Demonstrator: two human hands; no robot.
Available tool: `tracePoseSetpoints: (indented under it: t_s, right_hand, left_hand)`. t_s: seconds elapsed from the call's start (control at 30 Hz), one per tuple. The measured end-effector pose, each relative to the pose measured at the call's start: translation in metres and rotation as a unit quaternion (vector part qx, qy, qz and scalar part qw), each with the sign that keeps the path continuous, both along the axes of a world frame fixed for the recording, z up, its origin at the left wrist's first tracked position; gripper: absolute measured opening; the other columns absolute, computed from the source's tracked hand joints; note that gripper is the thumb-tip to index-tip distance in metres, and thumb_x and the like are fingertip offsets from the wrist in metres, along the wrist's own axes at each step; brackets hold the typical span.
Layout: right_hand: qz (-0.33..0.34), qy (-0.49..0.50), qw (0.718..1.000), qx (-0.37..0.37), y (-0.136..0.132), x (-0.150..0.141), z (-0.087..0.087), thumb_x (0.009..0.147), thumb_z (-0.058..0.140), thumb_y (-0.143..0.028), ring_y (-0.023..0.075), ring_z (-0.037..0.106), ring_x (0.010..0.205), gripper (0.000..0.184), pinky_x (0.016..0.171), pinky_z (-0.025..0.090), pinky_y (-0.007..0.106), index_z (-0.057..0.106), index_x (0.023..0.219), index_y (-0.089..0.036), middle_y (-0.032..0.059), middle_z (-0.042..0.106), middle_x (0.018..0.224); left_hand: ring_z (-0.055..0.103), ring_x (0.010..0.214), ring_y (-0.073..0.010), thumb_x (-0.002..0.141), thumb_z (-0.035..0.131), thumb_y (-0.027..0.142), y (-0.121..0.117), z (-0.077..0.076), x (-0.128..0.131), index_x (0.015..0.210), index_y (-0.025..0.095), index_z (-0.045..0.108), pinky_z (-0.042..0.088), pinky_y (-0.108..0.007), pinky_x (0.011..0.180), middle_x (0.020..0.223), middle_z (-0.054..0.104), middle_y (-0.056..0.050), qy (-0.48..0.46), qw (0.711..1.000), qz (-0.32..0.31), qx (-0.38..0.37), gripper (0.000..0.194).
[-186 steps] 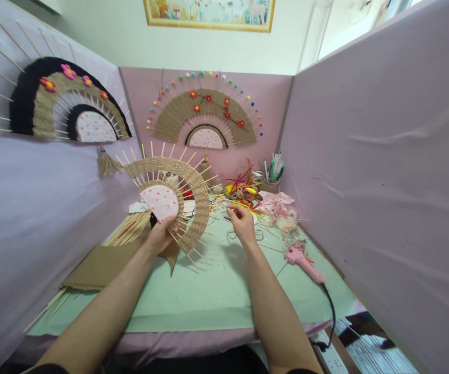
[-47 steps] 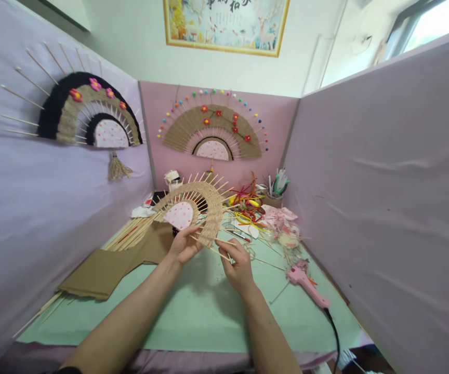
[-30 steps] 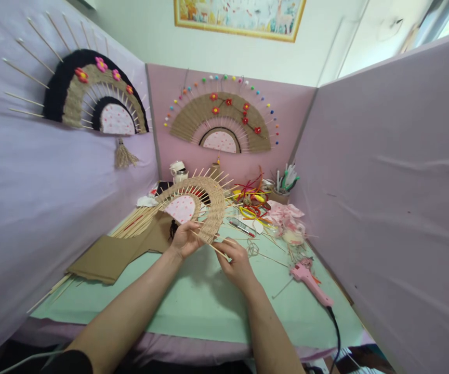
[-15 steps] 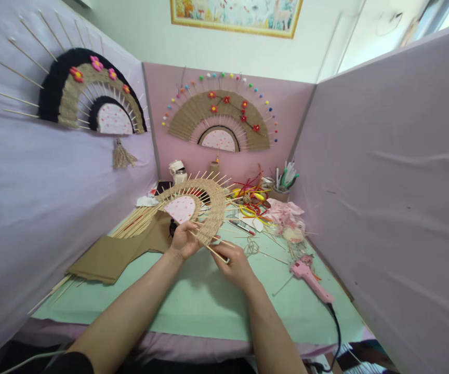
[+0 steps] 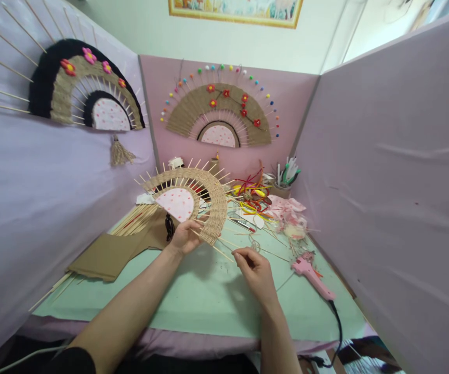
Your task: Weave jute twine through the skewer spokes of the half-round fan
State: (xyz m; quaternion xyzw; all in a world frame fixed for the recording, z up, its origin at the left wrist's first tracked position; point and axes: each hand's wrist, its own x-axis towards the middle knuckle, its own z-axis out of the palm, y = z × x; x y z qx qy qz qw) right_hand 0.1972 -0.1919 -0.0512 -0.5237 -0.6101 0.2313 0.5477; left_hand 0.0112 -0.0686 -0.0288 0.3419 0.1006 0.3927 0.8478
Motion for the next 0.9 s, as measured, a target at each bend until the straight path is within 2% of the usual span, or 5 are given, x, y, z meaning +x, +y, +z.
tracePoseSetpoints:
  t_s: [0.1,0.23,0.33,0.53,0.9]
  right_hand:
    - [-0.03,-0.012,0.999,0.021,-0.012,-0.006,0.008,0.082,0.056,-0.033,0.0115,0.046,0.056,0.018,0.051,0.037,0.022,0.063,0.076,-0.018,0.0004,0.054,0.063]
    - [-0.077,-0.074,0.99,0.092,-0.028,-0.026,0.016,0.083,0.055,-0.025,0.0106,0.045,0.053,0.011,0.051,0.036,0.023,0.063,0.079,-0.018,0.0003,0.055,0.064]
    - [-0.06,-0.125,0.984,0.117,-0.032,-0.044,0.013,0.084,0.053,-0.02,0.0115,0.046,0.055,0.01,0.054,0.037,0.023,0.063,0.084,-0.018,-0.0001,0.053,0.061]
    - [-0.014,-0.139,0.986,0.093,-0.019,-0.065,0.0,0.086,0.049,-0.02,0.0141,0.055,0.065,0.015,0.061,0.04,0.024,0.062,0.082,-0.018,0.0032,0.06,0.068]
    - [-0.013,-0.091,0.995,0.043,-0.01,-0.063,-0.002,0.084,0.049,-0.027,0.0134,0.056,0.06,0.021,0.058,0.041,0.023,0.064,0.074,-0.018,0.0024,0.063,0.066]
  left_hand:
    - [0.063,0.071,-0.0179,0.06,0.047,0.009,-0.001,0.001,0.001,0.116,0.012,0.056,0.048,-0.03,0.067,0.084,0.067,-0.008,0.01,1.0,0.009,0.002,0.057]
    - [0.061,0.064,-0.0158,0.06,0.048,0.009,-0.004,0.004,0.002,0.11,0.01,0.059,0.047,-0.026,0.06,0.079,0.067,-0.008,0.023,0.999,0.033,-0.005,0.052]
    - [0.062,0.064,-0.0167,0.059,0.048,0.009,-0.005,0.005,0.003,0.105,0.01,0.061,0.047,-0.027,0.059,0.077,0.066,-0.008,0.019,0.999,0.05,-0.011,0.047]
    - [0.063,0.069,-0.0201,0.06,0.048,0.012,-0.006,0.006,0.002,0.099,0.009,0.062,0.049,-0.031,0.064,0.076,0.066,-0.009,-0.001,0.999,0.032,-0.023,0.041]
    - [0.064,0.072,-0.0206,0.063,0.046,0.012,-0.01,0.002,0.004,0.099,0.006,0.06,0.05,-0.033,0.07,0.078,0.067,-0.01,-0.027,0.999,-0.017,-0.041,0.039]
